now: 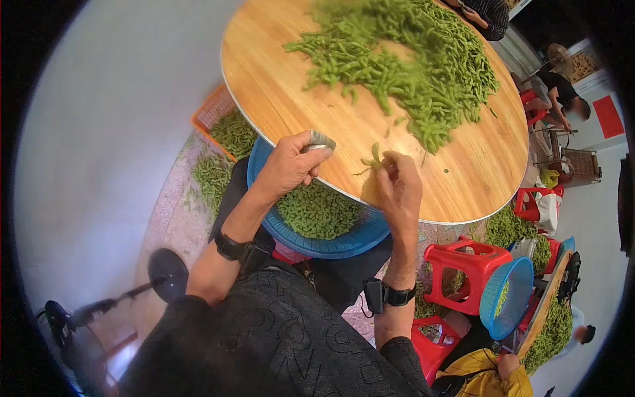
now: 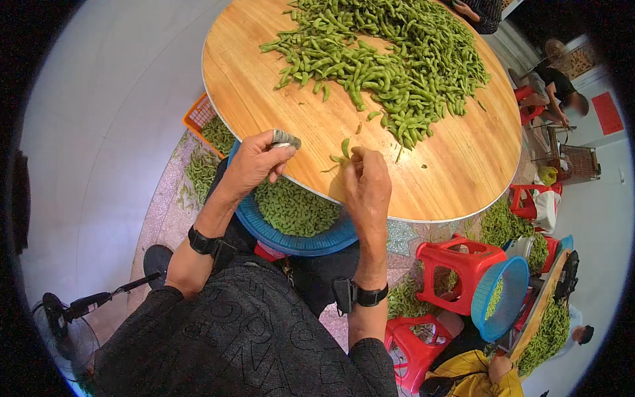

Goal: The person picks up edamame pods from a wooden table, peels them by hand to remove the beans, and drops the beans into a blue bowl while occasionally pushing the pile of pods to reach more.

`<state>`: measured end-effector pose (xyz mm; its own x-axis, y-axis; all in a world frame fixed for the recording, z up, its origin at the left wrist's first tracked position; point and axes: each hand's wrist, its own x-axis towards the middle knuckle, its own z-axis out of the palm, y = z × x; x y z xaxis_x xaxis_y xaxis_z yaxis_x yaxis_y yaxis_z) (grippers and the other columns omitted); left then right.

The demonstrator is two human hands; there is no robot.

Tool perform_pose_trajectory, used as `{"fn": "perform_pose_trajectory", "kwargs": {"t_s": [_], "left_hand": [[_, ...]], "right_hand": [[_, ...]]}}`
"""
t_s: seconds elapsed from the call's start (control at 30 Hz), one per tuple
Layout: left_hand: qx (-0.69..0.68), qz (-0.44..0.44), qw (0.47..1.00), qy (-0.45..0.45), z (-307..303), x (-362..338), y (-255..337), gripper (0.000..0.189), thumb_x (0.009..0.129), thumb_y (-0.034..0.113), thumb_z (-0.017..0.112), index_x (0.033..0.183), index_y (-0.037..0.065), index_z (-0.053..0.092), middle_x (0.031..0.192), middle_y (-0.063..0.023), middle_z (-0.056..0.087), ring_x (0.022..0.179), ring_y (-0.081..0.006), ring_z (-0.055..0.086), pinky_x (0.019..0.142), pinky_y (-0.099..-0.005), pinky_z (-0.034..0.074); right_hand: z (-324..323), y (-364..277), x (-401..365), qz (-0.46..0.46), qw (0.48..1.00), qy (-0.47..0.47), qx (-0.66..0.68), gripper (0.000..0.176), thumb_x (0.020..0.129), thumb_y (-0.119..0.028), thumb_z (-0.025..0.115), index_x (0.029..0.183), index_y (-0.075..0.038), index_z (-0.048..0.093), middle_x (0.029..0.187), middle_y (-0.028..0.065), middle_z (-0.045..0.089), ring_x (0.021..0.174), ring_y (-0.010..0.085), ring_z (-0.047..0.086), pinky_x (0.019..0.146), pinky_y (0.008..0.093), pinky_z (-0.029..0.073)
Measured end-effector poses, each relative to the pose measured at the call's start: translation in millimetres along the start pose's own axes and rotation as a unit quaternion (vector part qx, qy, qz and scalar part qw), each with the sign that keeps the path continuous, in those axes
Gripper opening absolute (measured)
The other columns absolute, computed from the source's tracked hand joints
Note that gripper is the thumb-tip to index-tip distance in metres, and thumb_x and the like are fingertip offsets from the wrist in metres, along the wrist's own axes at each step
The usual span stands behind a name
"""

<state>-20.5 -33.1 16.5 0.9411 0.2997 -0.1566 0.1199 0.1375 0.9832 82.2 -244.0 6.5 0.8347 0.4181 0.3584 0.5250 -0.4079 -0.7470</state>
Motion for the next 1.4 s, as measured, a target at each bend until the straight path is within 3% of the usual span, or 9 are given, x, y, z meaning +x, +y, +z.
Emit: {"fn": "perform_pose_trajectory", "kwargs": {"t_s": [0.1,0.17,0.4,0.5,0.53,0.57,0.67,1.07,1.4], "left_hand": [[-0.001,-0.005,1.0,-0.001,4,1,-1,0.018,0.098,0.02,0.068,0.101,0.002,0.068,0.068,0.002,0.059,0.05,-0.0039,0.051,0.046,-0.0202,0.041],[-0.005,-0.006,1.0,-0.001,7,3,-2,0.018,0.098,0.02,0.068,0.101,0.002,0.068,0.068,0.0016,0.059,0.05,-0.0041,0.052,0.046,-0.0203,0.041],[-0.013,0.002,1.0,-0.018,13,5,-3,0.019,0.098,0.019,0.068,0.103,0.001,0.067,0.069,0.0005,0.06,0.052,-0.0054,0.055,0.047,-0.0208,0.044],[-0.03,0.0,0.999,-0.032,20,6,2,0.019,0.098,0.019,0.067,0.104,0.0,0.067,0.071,0.0,0.061,0.055,-0.0059,0.057,0.049,-0.0207,0.046],[-0.04,-0.004,0.998,-0.043,23,6,3,0.02,0.099,0.019,0.067,0.105,0.0,0.067,0.072,-0.0003,0.061,0.056,-0.0061,0.058,0.05,-0.0206,0.047],[-0.039,-0.004,0.998,-0.043,27,6,6,0.02,0.099,0.019,0.067,0.105,0.0,0.067,0.072,-0.0003,0.061,0.056,-0.0061,0.058,0.05,-0.0206,0.047],[-0.052,0.011,0.997,-0.064,35,8,14,0.02,0.099,0.018,0.067,0.108,0.0,0.066,0.074,-0.0004,0.062,0.058,-0.0061,0.058,0.052,-0.0206,0.048],[-0.081,0.009,0.991,-0.109,39,4,23,0.019,0.097,0.015,0.068,0.108,-0.001,0.066,0.074,-0.001,0.062,0.059,-0.0067,0.059,0.053,-0.0222,0.048],[-0.06,0.009,0.988,-0.144,33,3,25,0.015,0.098,0.015,0.067,0.102,0.001,0.069,0.074,-0.0012,0.064,0.059,-0.0068,0.06,0.051,-0.0212,0.048]], "right_hand": [[3,4,10,0.035,0.998,0.044,0.015,0.009,0.091,-0.006,0.069,0.099,-0.001,0.07,0.091,0.0129,0.064,0.082,0.0274,0.066,0.075,0.0374,0.053],[7,1,16,0.014,0.997,0.024,-0.075,0.009,0.09,-0.007,0.07,0.097,-0.001,0.069,0.09,0.012,0.063,0.082,0.028,0.065,0.074,0.0383,0.052],[12,8,18,-0.022,0.994,0.022,-0.109,0.011,0.089,-0.008,0.071,0.097,-0.001,0.068,0.086,0.0126,0.061,0.081,0.0291,0.064,0.073,0.0392,0.051],[11,11,16,-0.011,1.0,0.021,0.002,0.011,0.091,-0.007,0.071,0.099,0.0,0.067,0.086,0.0116,0.06,0.078,0.025,0.063,0.072,0.0363,0.051],[7,7,14,0.034,0.996,-0.013,0.079,0.011,0.093,-0.008,0.07,0.101,0.001,0.067,0.087,0.0097,0.062,0.079,0.0211,0.063,0.073,0.0338,0.051],[4,3,13,0.079,0.984,-0.047,0.155,0.012,0.096,-0.008,0.068,0.103,0.001,0.066,0.088,0.0079,0.063,0.079,0.0171,0.062,0.074,0.0312,0.051],[0,-6,6,0.096,0.954,-0.063,0.278,0.014,0.1,-0.01,0.065,0.107,0.002,0.065,0.094,0.005,0.067,0.085,0.0115,0.061,0.078,0.0273,0.051],[-7,-22,-6,0.103,0.94,-0.069,0.319,0.019,0.102,-0.011,0.064,0.114,0.003,0.065,0.102,0.0053,0.069,0.096,0.012,0.064,0.088,0.0275,0.051],[-17,-27,-10,0.092,0.938,-0.078,0.324,0.019,0.103,-0.011,0.064,0.114,0.003,0.064,0.102,0.0044,0.068,0.097,0.0115,0.063,0.089,0.0271,0.05]]}}
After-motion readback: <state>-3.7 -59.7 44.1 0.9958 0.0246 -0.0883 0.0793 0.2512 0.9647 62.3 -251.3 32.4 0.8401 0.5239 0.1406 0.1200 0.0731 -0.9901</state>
